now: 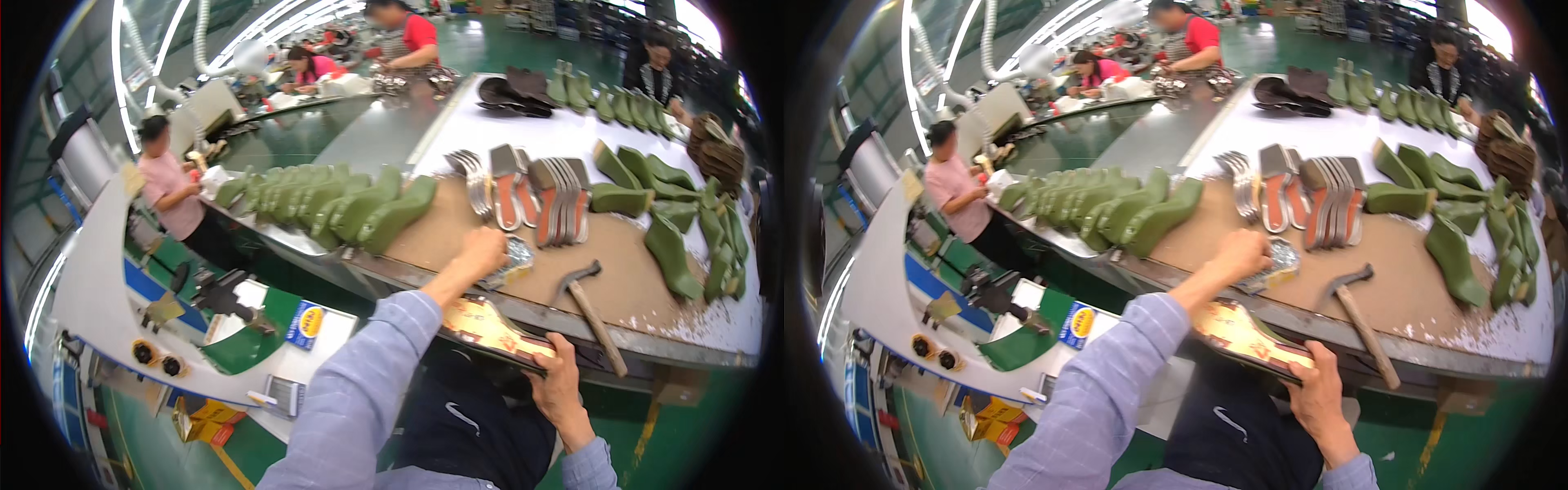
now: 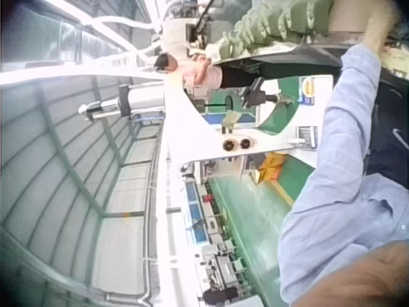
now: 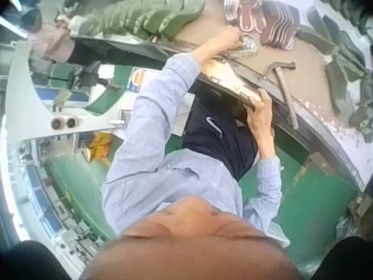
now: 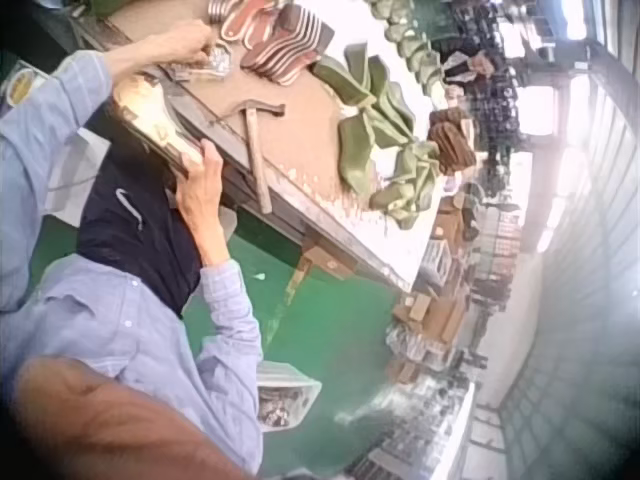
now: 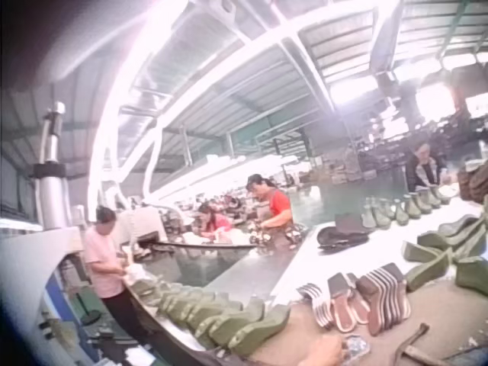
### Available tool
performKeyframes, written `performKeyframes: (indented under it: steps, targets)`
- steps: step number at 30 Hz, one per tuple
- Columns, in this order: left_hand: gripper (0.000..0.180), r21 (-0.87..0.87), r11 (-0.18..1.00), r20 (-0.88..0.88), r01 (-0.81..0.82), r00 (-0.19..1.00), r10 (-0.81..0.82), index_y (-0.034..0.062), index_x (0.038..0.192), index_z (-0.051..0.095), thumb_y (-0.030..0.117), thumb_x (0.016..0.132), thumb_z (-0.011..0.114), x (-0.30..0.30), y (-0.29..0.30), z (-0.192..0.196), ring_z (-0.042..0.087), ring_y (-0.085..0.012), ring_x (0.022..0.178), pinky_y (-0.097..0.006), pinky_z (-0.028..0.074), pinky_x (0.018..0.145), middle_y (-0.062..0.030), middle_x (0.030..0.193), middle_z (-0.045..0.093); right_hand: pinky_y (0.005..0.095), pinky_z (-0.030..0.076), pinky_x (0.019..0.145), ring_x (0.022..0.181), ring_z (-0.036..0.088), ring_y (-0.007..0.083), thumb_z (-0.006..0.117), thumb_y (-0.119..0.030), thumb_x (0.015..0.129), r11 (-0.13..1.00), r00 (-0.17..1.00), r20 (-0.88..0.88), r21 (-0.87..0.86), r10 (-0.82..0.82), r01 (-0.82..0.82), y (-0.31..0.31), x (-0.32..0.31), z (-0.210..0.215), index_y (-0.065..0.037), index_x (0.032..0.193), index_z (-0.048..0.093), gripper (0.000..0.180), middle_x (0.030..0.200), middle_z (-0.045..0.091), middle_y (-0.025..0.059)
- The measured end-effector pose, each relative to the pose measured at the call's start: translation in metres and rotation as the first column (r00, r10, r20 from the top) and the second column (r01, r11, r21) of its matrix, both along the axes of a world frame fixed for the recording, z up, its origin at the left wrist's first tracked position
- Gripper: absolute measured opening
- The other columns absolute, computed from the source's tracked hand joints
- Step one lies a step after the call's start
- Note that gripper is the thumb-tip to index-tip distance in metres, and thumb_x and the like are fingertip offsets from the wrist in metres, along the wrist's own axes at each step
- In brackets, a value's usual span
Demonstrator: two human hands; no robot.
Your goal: The person assembles green rubber shoes by inserting insoles into the uppers and securing them with a hammer and nails. They repeatedly pick up shoe parts, align the insole, and hammer nails to attach the components, then place the finished shoes on the table.
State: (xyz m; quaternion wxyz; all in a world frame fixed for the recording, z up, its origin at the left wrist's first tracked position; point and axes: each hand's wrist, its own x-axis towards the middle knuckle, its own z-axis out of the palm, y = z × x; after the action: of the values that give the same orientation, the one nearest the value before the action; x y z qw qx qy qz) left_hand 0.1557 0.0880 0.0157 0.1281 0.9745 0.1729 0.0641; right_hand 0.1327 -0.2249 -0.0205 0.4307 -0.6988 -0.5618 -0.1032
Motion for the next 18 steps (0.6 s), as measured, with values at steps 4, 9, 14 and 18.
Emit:
performKeyframes:
  steps: [4, 9, 14, 18]
  targets:
    - [0.020, -0.187, 0.981, 0.184, 0.046, 0.983, -0.011, 0.0128, 0.097, 0.081, 0.024, 0.082, 0.073, -0.012, 0.004, -0.003, 0.072, -0.0350, 0.086, -0.045, 0.057, 0.082, -0.0157, 0.092, 0.076, 0.0489, 0.054, 0.088, 0.110, 0.061, 0.0457, 0.086, 0.005, 0.070, 0.999, 1.000, -0.025, -0.036, 0.006, -0.007, 0.005, -0.003, 0.008, -0.014, 0.119, 0.041, 0.069, 0.131, 0.051, 0.0270]
    - [0.023, -0.317, 0.947, 0.290, 0.056, 0.956, 0.040, 0.0110, 0.103, 0.080, 0.020, 0.086, 0.068, -0.019, -0.001, 0.005, 0.072, -0.0372, 0.087, -0.043, 0.057, 0.085, -0.0187, 0.094, 0.075, 0.0487, 0.054, 0.087, 0.109, 0.060, 0.0448, 0.086, 0.003, 0.070, 1.000, 1.000, -0.030, -0.027, 0.007, -0.008, 0.001, -0.003, 0.005, -0.015, 0.120, 0.042, 0.070, 0.131, 0.051, 0.0265]
    - [0.024, -0.284, 0.944, 0.479, 0.170, 0.878, -0.014, 0.0062, 0.107, 0.078, 0.014, 0.088, 0.065, -0.015, -0.002, -0.001, 0.074, -0.0335, 0.085, -0.039, 0.058, 0.083, -0.0193, 0.096, 0.075, 0.0482, 0.054, 0.085, 0.108, 0.060, 0.0434, 0.088, 0.001, 0.065, 1.000, 1.000, -0.020, 0.006, 0.007, -0.007, 0.001, -0.003, 0.002, -0.015, 0.120, 0.044, 0.072, 0.129, 0.053, 0.0243]
    - [0.028, -0.598, 0.785, 0.296, 0.162, 0.955, 0.028, 0.0000, 0.119, 0.072, 0.012, 0.095, 0.064, -0.026, -0.026, 0.033, 0.073, -0.0167, 0.084, -0.032, 0.057, 0.076, -0.0117, 0.092, 0.077, 0.0488, 0.054, 0.086, 0.109, 0.060, 0.0432, 0.088, 0.001, 0.062, 1.000, 1.000, 0.005, 0.016, 0.010, -0.010, 0.001, 0.003, 0.000, -0.014, 0.120, 0.047, 0.074, 0.129, 0.054, 0.0242]
